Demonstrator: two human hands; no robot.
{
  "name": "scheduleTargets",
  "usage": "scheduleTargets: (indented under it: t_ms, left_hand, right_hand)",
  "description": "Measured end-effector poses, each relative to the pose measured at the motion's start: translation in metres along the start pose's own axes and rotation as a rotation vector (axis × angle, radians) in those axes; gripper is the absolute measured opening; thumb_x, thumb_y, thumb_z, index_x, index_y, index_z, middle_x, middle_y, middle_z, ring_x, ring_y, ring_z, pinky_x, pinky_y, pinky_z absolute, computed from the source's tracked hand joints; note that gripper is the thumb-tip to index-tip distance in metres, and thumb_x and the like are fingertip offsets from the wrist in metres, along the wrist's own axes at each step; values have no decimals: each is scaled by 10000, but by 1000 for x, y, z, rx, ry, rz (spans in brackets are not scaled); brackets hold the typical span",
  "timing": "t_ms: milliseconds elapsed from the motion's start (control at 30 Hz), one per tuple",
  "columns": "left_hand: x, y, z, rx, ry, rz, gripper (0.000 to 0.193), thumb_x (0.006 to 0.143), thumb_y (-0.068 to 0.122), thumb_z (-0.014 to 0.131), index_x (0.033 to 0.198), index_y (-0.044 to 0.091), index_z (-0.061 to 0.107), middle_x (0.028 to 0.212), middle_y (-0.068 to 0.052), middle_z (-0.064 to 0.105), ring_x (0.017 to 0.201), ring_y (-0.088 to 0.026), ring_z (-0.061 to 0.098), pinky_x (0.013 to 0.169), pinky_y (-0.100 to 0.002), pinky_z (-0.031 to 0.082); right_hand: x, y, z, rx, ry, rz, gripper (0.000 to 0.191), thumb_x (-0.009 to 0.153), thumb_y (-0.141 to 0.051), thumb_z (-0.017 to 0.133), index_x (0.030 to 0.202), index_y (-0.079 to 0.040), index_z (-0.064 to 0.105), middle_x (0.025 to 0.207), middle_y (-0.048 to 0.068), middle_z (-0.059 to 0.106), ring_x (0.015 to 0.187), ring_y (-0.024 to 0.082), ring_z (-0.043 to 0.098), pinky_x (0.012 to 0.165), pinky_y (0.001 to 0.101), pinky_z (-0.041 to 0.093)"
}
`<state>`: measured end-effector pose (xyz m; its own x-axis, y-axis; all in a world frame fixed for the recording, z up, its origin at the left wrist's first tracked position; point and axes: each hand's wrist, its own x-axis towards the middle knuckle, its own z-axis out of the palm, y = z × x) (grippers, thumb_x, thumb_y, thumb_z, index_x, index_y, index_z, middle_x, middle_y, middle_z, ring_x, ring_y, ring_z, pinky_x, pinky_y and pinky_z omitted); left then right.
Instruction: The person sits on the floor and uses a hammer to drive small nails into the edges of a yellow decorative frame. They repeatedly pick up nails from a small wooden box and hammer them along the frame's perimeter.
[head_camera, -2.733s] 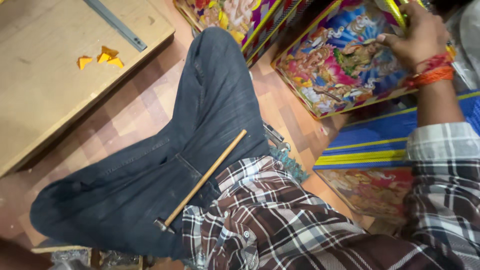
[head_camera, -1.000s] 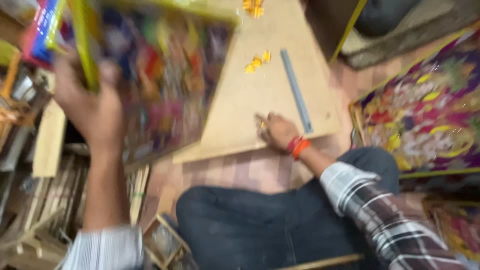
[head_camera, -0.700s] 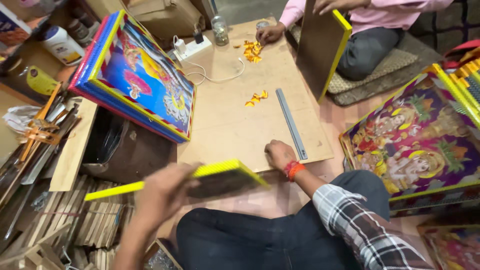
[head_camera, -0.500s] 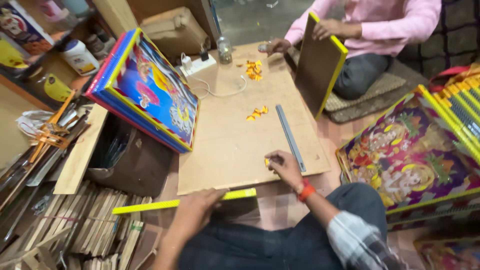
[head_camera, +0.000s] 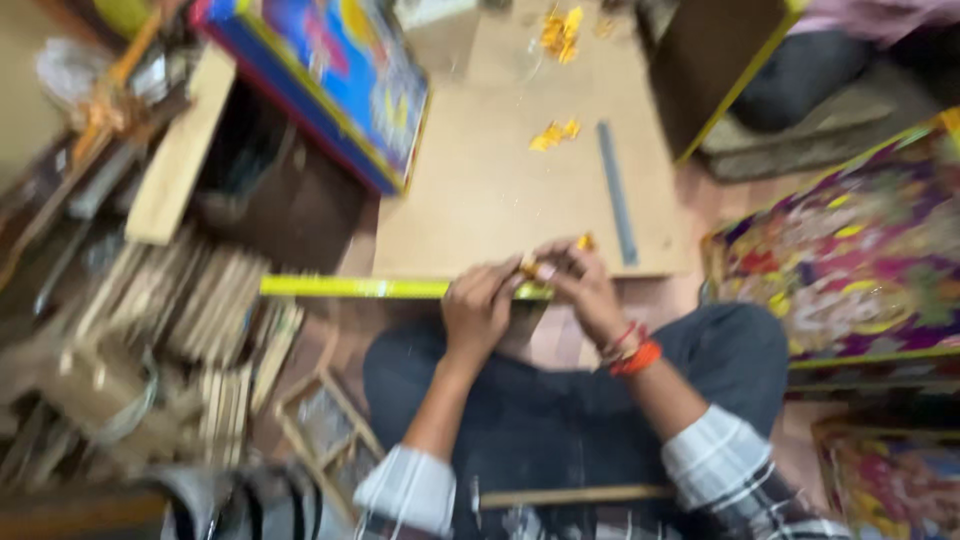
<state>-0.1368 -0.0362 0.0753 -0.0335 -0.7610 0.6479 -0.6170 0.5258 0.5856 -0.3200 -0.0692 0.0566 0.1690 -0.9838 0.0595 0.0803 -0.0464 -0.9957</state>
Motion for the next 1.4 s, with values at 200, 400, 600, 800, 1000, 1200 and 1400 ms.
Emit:
scheduleTargets:
  t_ms: [200,400,600,800,1000,1200,1400]
  left_hand:
    - [-15,1,-10,-16,39,-44,314,897,54,741,1201,130,735,989,-74,743,909,-261,718,789,-379,555]
    - [-14,8,-15,-27,85,-47,369,898,7,717,1242,142,719,1009,-69,740,925,-257,719,796,-377,556]
    - [-18,1,-17,-19,68,-39,409,896,-7,702,1271,157,701,1031,-58,734,946,-255,715,813,-379,559]
    - [-17,0,-24,3,-21,-60,417,888,4,706,1273,165,715,1002,-57,735,912,-253,714,784,-391,553]
    - [-12,-4,-30,-39,-45,-3,328,919,22,711,1226,138,707,1038,-67,743,957,-263,730,810,-383,566]
    - [-7,-5,-35,-56,-114,-4,275,873,1,696,1120,116,729,991,-60,750,938,-266,733,779,-389,562]
    - [-5,-6,-36,-76,-146,-10,220,900,16,699,1091,119,733,981,-58,754,938,-270,735,771,-392,560]
  right_hand:
    - [-22,-15,22,-196,71,-276,178,904,23,745,1080,0,728,1075,52,703,986,150,700,890,297,573]
    - [-26,-40,46,-575,189,-589,170,857,71,784,1014,17,747,1000,137,709,952,259,706,859,352,563]
    - [-27,-39,52,-571,165,-564,136,870,77,761,990,26,723,974,142,713,935,260,711,846,349,565]
    - [-27,-34,48,-463,149,-426,140,899,33,790,1013,13,711,967,116,711,907,192,706,829,298,570]
    - [-28,-36,42,-474,42,-442,206,878,51,794,1060,18,705,1040,116,677,921,164,697,810,268,572]
    - [-25,-39,37,-626,27,-527,183,832,72,824,971,20,717,943,107,703,890,226,696,799,328,557]
    - [-23,-40,37,-638,-9,-571,163,843,62,830,941,18,707,931,117,699,889,251,698,795,340,552]
